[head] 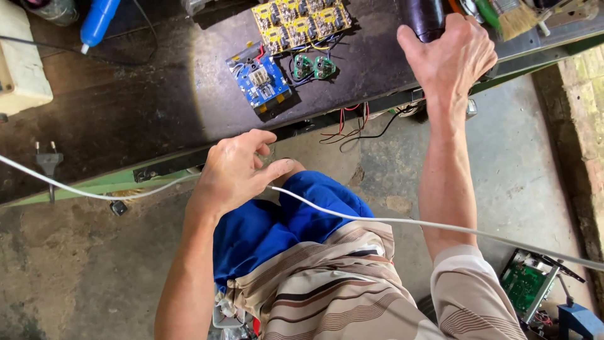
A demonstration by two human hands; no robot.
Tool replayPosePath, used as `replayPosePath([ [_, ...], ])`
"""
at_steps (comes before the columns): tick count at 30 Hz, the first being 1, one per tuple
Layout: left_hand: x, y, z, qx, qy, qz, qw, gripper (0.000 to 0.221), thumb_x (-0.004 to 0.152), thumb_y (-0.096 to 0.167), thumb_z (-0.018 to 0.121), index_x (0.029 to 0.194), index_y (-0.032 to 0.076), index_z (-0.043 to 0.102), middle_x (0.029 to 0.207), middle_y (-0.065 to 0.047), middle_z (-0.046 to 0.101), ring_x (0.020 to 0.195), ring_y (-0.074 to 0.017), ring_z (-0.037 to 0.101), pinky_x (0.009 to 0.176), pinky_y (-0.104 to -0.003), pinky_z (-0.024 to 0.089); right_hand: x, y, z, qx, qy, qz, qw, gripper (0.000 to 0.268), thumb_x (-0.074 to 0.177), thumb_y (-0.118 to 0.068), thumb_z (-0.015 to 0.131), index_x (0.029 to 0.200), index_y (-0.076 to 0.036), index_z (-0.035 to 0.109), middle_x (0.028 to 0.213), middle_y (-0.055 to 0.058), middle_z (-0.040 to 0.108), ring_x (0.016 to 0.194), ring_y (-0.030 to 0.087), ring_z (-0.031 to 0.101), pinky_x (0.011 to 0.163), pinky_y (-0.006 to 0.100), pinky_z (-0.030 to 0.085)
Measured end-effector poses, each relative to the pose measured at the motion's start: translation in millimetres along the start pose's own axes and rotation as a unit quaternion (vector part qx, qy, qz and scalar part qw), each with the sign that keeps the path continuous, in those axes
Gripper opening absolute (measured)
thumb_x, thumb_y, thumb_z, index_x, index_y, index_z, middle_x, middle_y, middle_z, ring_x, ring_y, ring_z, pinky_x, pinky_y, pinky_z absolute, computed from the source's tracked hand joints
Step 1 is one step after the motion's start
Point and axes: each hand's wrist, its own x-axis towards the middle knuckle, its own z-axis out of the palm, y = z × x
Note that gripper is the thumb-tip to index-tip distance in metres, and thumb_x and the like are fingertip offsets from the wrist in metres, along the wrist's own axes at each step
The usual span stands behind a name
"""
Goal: A person is diagnosing and repairing a circuit board at a workbench using a multimeter and probes.
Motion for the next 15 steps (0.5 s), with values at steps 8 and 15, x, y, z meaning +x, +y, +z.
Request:
replayPosePath([
  [8,3.5,-6.1,1.5,0.005,-0.019,-0.022,1.0,0.061,0.082,0.058,0.071,0.125,0.016,0.07,0.102,-0.001,0.077,0.079,-0.0188,0.076,0.077,-0.04,0.054,-5.0,48.2,-3.8,0.006,-0.033,-0.073,0.997,0.054,0.085,-0.061,0.097,0.08,-0.016,0.067,0.072,0.0,0.06,0.058,0.018,0.057,0.046,0.037,0.039],
  [15,5.4,-5.9,-2.5,0.032,0.014,0.014,0.999,0.058,0.08,0.055,0.077,0.123,0.016,0.07,0.101,0.0,0.078,0.078,-0.0171,0.075,0.078,-0.038,0.056,0.5,47.5,-17.5,0.07,-0.063,-0.056,0.994,0.069,0.09,-0.076,0.098,0.087,-0.013,0.069,0.081,0.009,0.067,0.075,0.033,0.065,0.056,0.046,0.043],
])
